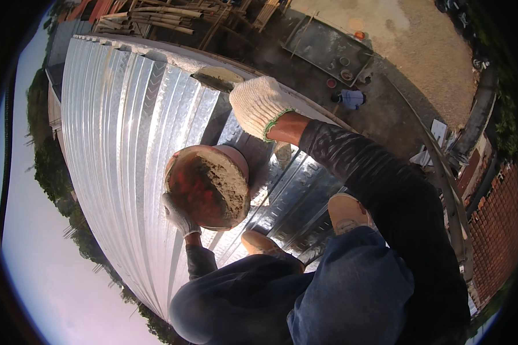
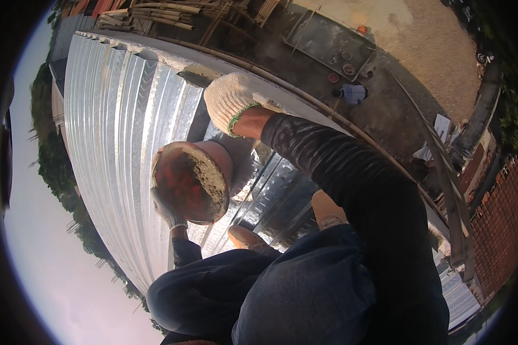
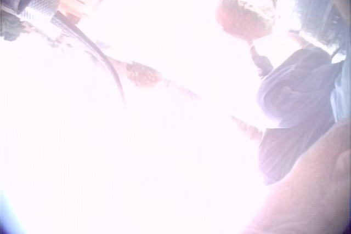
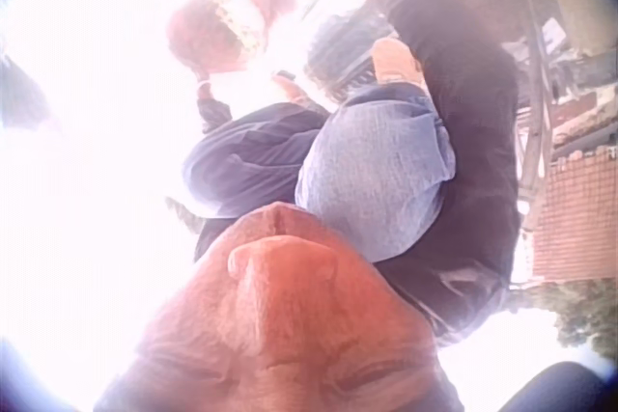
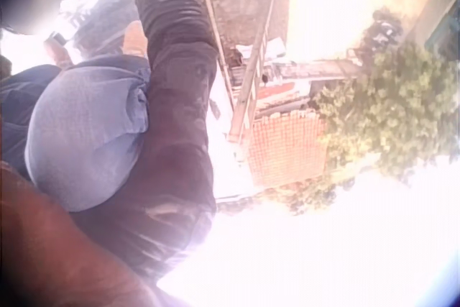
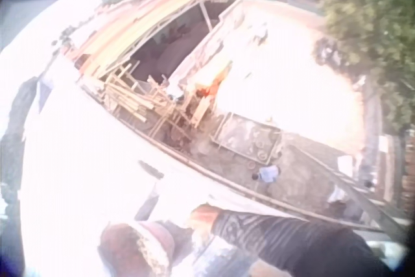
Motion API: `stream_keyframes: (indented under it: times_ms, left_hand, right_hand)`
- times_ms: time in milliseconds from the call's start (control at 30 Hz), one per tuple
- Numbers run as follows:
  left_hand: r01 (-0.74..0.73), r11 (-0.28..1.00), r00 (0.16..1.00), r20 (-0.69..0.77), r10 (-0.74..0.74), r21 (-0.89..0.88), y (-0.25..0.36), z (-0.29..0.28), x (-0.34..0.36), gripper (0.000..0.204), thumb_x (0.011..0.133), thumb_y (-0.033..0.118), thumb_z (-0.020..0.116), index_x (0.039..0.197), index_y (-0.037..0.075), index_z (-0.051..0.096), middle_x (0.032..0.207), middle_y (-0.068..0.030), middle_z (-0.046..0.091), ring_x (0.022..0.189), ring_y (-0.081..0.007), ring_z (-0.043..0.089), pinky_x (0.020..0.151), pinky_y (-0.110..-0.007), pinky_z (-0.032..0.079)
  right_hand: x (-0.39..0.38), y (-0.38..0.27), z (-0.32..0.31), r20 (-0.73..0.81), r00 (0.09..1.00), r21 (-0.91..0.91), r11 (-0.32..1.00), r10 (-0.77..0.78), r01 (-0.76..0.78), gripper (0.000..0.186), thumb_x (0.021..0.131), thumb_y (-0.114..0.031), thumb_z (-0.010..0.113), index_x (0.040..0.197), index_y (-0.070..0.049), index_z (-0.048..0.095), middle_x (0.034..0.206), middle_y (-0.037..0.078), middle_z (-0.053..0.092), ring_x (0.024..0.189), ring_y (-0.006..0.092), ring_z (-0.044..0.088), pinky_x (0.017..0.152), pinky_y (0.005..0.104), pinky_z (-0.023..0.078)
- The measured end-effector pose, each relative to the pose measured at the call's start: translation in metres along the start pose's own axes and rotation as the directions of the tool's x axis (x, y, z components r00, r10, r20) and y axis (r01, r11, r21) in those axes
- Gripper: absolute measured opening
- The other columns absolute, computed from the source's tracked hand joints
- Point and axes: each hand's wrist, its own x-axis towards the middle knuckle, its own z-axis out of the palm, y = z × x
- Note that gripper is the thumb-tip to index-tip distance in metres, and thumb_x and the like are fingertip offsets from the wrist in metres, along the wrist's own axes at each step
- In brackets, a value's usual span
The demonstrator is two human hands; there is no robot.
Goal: The person scoops cement from a red bowl with a trowel and applies it to the seams of a corrugated metal roof. The person repeatedly fills the trowel and spreads the cement along the roof joints.
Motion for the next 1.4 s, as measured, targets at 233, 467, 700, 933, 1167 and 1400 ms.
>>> stream_keyframes:
  times_ms: [233,467,700,933,1167,1400]
  left_hand:
    - [-0.048,0.997,0.997,-0.062,0.052,0.063,-0.005,-0.007,0.001,0.057,0.117,0.049,0.058,0.14,-0.002,0.068,0.128,-0.0087,0.071,0.11,-0.0195,0.068,0.097,-0.038,0.058]
    - [-0.053,0.977,0.997,-0.039,0.062,0.205,-0.004,0.0,0.002,0.049,0.117,0.046,0.056,0.127,0.0,0.07,0.119,-0.0056,0.068,0.106,-0.0182,0.064,0.096,-0.038,0.057]
    - [-0.039,0.996,0.998,-0.035,0.042,0.082,-0.001,-0.01,0.001,0.048,0.116,0.046,0.056,0.129,0.001,0.069,0.122,-0.0065,0.068,0.111,-0.0185,0.065,0.1,-0.038,0.057]
    - [-0.022,1.0,0.998,-0.06,0.023,0.017,-0.003,-0.001,0.001,0.06,0.116,0.05,0.057,0.144,-0.002,0.066,0.134,-0.0114,0.07,0.115,-0.0209,0.07,0.101,-0.039,0.059]
    - [-0.06,0.993,0.995,-0.071,0.067,0.098,-0.011,-0.026,0.014,0.063,0.116,0.052,0.058,0.144,-0.003,0.066,0.133,-0.0111,0.071,0.114,-0.0213,0.07,0.101,-0.039,0.059]
    - [-0.06,0.996,0.997,-0.045,0.063,0.067,-0.015,-0.013,0.012,0.062,0.116,0.052,0.058,0.142,-0.002,0.068,0.132,-0.0103,0.07,0.114,-0.0215,0.068,0.101,-0.039,0.058]
  right_hand:
    - [0.052,-0.028,0.03,0.087,0.996,0.055,0.998,-0.015,0.01,0.025,0.088,-0.029,0.082,0.107,-0.013,0.09,0.102,0.015,0.085,0.095,0.033,0.084,0.076,0.0494,0.063]
    - [-0.002,0.023,0.022,0.005,0.988,-0.075,0.985,-0.154,0.154,0.018,0.083,-0.017,0.081,0.097,-0.008,0.085,0.083,0.014,0.081,0.08,0.032,0.082,0.061,0.0455,0.061]
    - [-0.061,0.032,-0.006,0.063,0.998,0.061,0.998,-0.023,0.019,0.027,0.087,-0.022,0.08,0.106,-0.003,0.077,0.083,0.014,0.08,0.08,0.0325,0.082,0.066,0.047,0.063]
    - [-0.055,0.037,0.001,0.092,0.992,0.08,0.992,0.091,-0.098,0.031,0.089,-0.021,0.077,0.114,-0.003,0.075,0.082,0.014,0.079,0.079,0.0327,0.081,0.067,0.0476,0.063]
    - [-0.078,0.028,0.005,-0.035,0.999,0.023,0.999,-0.028,0.029,0.038,0.089,-0.017,0.079,0.126,-0.01,0.075,0.086,0.01,0.079,0.081,0.0306,0.081,0.066,0.0434,0.062]
    - [-0.163,0.097,-0.028,-0.135,0.991,0.201,0.979,-0.01,0.038,0.03,0.088,-0.019,0.079,0.117,-0.009,0.078,0.09,0.013,0.078,0.085,0.0368,0.079,0.073,0.0493,0.063]
